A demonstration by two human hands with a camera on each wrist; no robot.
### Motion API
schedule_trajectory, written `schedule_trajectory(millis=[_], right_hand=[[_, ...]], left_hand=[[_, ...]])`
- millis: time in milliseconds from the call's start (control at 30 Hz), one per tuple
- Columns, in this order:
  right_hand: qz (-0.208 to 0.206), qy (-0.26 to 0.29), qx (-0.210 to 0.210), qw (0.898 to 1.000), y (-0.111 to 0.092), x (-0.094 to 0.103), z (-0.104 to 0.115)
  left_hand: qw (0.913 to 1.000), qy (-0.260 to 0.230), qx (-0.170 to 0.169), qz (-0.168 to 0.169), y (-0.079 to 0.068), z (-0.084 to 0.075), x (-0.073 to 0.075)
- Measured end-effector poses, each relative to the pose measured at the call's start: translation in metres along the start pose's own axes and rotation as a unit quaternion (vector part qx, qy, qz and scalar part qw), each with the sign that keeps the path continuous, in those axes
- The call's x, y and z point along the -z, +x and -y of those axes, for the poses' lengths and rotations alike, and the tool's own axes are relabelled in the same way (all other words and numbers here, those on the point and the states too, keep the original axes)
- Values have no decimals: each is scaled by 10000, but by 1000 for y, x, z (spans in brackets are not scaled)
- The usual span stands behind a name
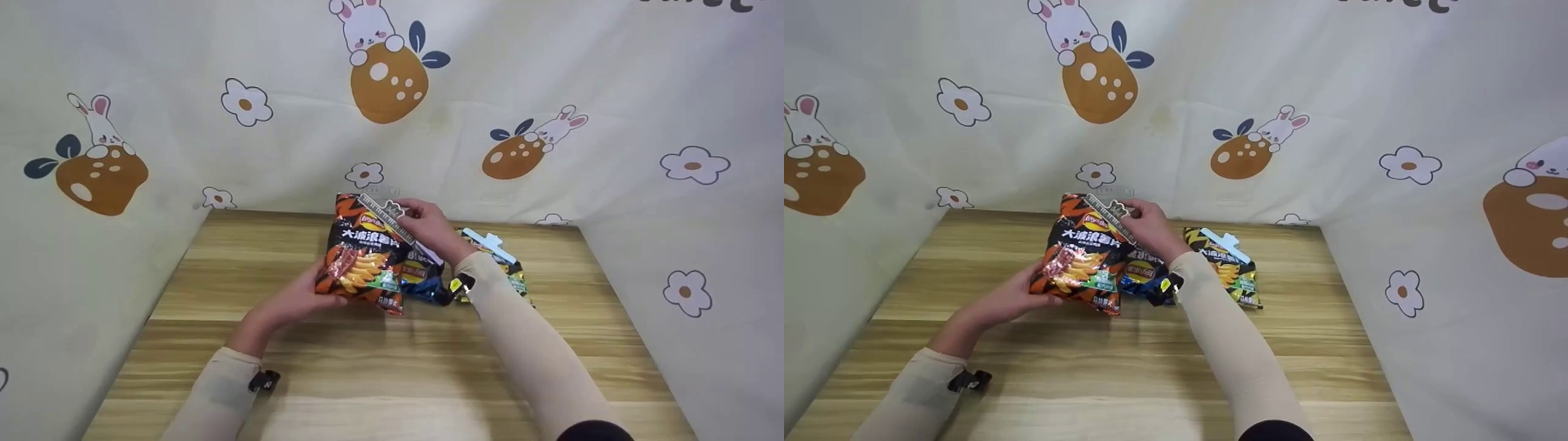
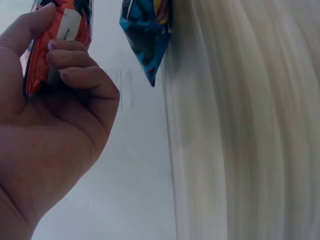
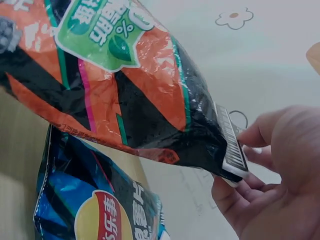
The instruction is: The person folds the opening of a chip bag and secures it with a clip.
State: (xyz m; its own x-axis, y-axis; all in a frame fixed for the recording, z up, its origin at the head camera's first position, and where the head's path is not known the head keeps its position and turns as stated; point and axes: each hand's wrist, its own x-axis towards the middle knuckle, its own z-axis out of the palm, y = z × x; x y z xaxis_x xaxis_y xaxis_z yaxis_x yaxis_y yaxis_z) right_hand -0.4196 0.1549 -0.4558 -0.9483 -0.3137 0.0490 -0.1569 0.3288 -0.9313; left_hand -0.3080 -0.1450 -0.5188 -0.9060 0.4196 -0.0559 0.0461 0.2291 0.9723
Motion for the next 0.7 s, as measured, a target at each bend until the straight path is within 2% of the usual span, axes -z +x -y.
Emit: schedule_trajectory(millis=[100, 267, 433, 700], right_hand=[[207, -86, 5, 9997, 5, -4, 0], [306, -116, 18, 9995, 13, -10, -3], [272, -10, 76, 9996, 18, -17, -6], [-33, 155, 70, 9998, 28, -35, -6]], left_hand=[[9999, -17, 106, -125, -1, 2, 6], [9991, 197, 195, -320, -4, 6, 13], [9973, 481, 225, -507, -5, 11, 19], [9929, 917, 403, -642, -11, 15, 34]])
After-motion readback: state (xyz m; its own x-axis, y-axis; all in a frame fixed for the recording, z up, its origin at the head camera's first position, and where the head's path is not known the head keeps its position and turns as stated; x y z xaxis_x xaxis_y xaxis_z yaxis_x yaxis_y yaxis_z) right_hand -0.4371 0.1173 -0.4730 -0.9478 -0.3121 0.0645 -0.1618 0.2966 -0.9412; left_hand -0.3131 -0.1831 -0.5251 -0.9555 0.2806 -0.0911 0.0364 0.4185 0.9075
